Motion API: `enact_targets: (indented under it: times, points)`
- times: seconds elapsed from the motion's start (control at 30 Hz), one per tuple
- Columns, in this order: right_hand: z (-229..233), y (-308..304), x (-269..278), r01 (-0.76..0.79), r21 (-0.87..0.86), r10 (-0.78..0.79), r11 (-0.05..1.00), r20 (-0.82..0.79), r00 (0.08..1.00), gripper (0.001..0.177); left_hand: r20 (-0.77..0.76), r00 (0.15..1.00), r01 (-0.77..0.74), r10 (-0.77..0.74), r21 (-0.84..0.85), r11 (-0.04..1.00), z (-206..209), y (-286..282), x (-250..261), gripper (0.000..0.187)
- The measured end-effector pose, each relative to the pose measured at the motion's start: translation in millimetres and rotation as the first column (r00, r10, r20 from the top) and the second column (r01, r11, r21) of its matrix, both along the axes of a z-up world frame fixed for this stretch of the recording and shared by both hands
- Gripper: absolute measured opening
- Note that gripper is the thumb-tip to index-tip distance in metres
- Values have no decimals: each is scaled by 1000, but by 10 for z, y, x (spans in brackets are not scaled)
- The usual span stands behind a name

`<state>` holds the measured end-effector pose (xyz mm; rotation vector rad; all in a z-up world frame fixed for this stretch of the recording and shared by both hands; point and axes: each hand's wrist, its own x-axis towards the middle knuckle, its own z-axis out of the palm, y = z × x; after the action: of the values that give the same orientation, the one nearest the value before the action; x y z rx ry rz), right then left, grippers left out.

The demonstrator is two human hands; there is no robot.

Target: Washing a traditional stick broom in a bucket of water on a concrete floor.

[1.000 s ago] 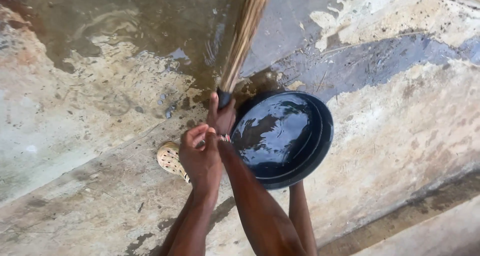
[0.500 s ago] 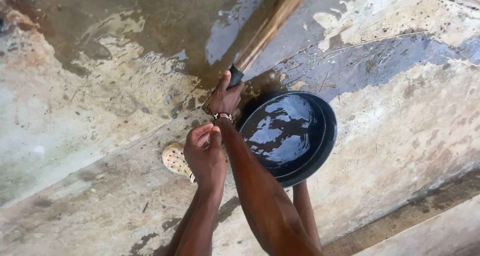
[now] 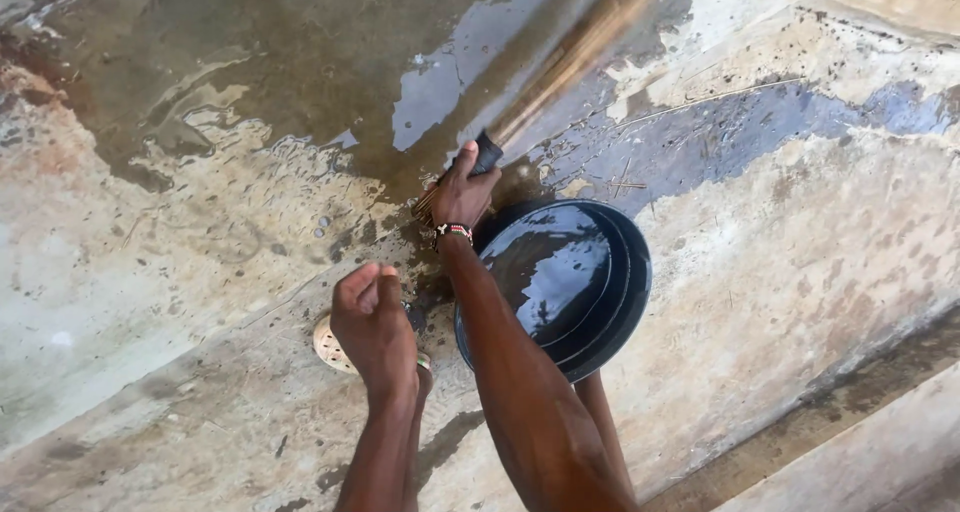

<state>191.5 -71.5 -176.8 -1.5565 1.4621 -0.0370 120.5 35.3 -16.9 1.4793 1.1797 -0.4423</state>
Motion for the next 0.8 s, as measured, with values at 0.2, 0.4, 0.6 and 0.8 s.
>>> enact_targets:
  times: [0.2, 0.4, 0.6, 0.8]
  points:
    - [-602, -366, -38, -28, 131, 39, 991, -82, 996, 68, 165, 979, 105, -121, 106, 989, -139, 41, -73, 63]
    - [-633, -299, 0, 59, -117, -82, 991, -210, 974, 74, 123, 989, 79, -84, 44, 996, -95, -6, -49, 50]
    - [-729, -175, -52, -319, -174, 271, 932, -249, 930, 70, 149, 986, 70, -76, 40, 997, -172, 30, -103, 31]
    - [-907, -306, -177, 266, -39, -268, 963, -204, 941, 60, 136, 987, 73, -82, 69, 995, -175, 57, -182, 26]
